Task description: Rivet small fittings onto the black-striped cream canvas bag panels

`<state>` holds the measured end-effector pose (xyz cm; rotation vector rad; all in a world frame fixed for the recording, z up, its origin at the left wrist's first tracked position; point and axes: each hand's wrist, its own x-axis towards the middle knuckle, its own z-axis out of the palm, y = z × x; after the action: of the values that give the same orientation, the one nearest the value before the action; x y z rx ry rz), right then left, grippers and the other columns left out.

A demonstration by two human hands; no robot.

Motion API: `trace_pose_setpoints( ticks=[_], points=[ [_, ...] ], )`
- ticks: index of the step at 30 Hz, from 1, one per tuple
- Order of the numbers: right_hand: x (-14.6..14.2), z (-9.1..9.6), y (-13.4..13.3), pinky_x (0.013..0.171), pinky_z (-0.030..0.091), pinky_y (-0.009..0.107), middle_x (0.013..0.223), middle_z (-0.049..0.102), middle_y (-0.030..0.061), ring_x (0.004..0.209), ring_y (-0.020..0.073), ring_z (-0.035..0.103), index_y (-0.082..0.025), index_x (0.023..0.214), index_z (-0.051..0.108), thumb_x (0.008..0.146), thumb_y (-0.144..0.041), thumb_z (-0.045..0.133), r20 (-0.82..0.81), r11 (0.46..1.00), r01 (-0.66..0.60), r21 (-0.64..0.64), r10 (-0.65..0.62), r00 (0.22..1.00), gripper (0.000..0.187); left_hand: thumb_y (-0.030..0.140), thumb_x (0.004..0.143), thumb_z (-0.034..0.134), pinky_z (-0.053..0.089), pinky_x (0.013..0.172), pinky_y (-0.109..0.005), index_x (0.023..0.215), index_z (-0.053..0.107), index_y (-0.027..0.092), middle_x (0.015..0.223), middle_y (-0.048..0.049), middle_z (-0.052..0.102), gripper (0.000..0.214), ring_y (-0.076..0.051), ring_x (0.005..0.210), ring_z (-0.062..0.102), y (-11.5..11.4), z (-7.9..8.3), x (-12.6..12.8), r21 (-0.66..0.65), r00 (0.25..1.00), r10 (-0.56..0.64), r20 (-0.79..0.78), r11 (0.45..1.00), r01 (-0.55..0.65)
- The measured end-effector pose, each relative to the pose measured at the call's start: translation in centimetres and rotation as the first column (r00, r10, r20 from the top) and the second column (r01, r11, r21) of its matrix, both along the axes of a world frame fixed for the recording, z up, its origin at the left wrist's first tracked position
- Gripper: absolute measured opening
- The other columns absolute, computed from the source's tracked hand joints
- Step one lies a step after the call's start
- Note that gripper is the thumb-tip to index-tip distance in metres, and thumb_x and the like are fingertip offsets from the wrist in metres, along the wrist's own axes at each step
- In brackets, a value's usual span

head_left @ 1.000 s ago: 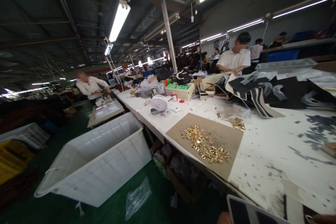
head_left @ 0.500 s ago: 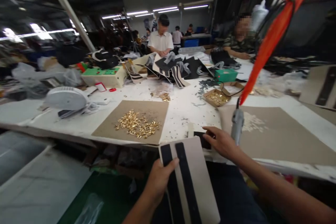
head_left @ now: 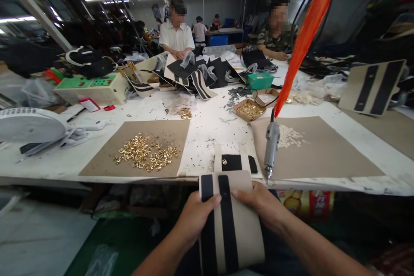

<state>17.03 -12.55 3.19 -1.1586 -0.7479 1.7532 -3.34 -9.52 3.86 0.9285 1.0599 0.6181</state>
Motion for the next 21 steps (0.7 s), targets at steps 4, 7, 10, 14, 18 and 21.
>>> trace_pose_setpoints(
  ticks=[4,7,10,14,18,21],
  points=[
    [1.3,0.8,2.7,0.073,0.06,0.039,0.09,0.079,0.0114,0.083,0.0311,0.075,-0.015,0.096,0.075,0.077,-0.05,0.08,0.377,0.997,0.044,0.064,-0.065,0.924,0.04,0.038,0.083,0.074,0.057,0.09,-0.04,0.111,0.077,0.015,0.103,-0.0092,0.082,0.036,-0.031,0.098,0.076,2.6,0.2,1.5,0.161,0.994,0.016,-0.11,0.987,0.002],
    [1.7,1.1,5.1,0.067,0.058,0.033,0.085,0.079,0.0086,0.08,0.0286,0.074,-0.017,0.09,0.075,0.083,-0.046,0.073,0.654,0.982,0.021,0.189,-0.142,0.743,0.03,0.038,0.085,0.069,0.057,0.088,-0.039,0.105,0.078,0.017,0.104,-0.0082,0.082,0.03,-0.03,0.099,0.075,5.3,0.6,2.2,0.308,0.961,0.001,-0.278,0.947,0.088],
    [1.7,1.0,6.9,0.067,0.056,0.031,0.086,0.078,0.008,0.082,0.0271,0.074,-0.018,0.09,0.075,0.086,-0.041,0.067,0.78,0.966,-0.011,0.258,-0.201,0.592,0.025,0.038,0.085,0.068,0.057,0.084,-0.038,0.097,0.079,0.017,0.099,-0.0085,0.082,0.027,-0.03,0.094,0.075,7.9,0.7,2.6,0.422,0.901,0.009,-0.433,0.886,0.194],
    [1.6,0.3,8.1,0.073,0.054,0.031,0.088,0.078,0.0085,0.085,0.0269,0.073,-0.019,0.089,0.075,0.087,-0.039,0.066,0.875,0.958,-0.067,0.278,-0.224,0.429,0.022,0.035,0.082,0.07,0.057,0.081,-0.035,0.095,0.079,0.017,0.097,-0.0074,0.082,0.024,-0.029,0.091,0.075,9.9,0.0,3.2,0.451,0.878,0.01,-0.479,0.861,0.236],
    [1.9,-0.3,8.7,0.072,0.053,0.031,0.086,0.078,0.0092,0.083,0.0271,0.073,-0.019,0.089,0.075,0.088,-0.04,0.067,0.915,0.961,-0.093,0.261,-0.215,0.343,0.022,0.032,0.082,0.069,0.057,0.079,-0.034,0.095,0.08,0.019,0.093,-0.0058,0.082,0.022,-0.027,0.086,0.075,10.4,-0.7,3.5,0.443,0.868,0.014,-0.497,0.864,0.24],
    [2.0,-0.4,9.1,0.069,0.051,0.031,0.083,0.077,0.0093,0.081,0.0271,0.072,-0.02,0.086,0.075,0.088,-0.041,0.067,0.933,0.968,-0.104,0.23,-0.19,0.305,0.023,0.03,0.082,0.069,0.056,0.078,-0.034,0.096,0.08,0.019,0.091,-0.0054,0.082,0.021,-0.027,0.084,0.075,10.7,-0.9,3.7,0.453,0.855,0.028,-0.518,0.857,0.247]
  ],
)
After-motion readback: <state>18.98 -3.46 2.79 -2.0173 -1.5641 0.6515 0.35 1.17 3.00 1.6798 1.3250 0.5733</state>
